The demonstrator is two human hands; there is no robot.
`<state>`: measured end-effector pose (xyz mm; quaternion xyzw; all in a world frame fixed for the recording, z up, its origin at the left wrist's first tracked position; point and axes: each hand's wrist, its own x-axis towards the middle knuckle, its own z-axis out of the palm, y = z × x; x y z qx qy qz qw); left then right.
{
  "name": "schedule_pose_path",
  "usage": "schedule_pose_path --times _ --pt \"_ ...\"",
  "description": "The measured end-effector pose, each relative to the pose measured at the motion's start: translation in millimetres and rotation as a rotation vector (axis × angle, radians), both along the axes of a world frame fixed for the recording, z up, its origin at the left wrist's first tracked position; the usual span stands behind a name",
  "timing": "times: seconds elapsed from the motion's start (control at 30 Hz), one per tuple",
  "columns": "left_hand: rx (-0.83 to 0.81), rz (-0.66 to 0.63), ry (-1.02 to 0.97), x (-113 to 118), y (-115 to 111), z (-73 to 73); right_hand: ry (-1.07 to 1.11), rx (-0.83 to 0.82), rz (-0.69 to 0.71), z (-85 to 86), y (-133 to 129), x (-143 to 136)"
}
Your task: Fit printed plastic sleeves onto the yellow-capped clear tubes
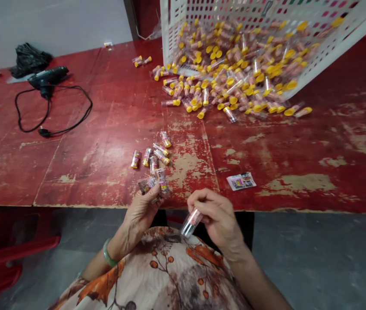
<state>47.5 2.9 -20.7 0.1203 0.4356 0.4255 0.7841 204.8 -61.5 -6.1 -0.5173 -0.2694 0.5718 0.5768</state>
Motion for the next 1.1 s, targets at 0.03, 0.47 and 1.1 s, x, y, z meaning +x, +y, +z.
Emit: schedule_pose_path --times 0.03,0.47,1.1 --pt "-0.004 0.002 -0.010 1 0 -0.8 0.005 -0.056 0.022 -4.7 -2 -8" --pt "0.029 -0.131 0.054 2 -1 2.7 -0.163 -0.120 0.146 -18.6 29 -19" --pt "-0.180 0.083 -0.123 10 1 13.2 -0.239 0.389 -0.221 -21.3 -6 -14"
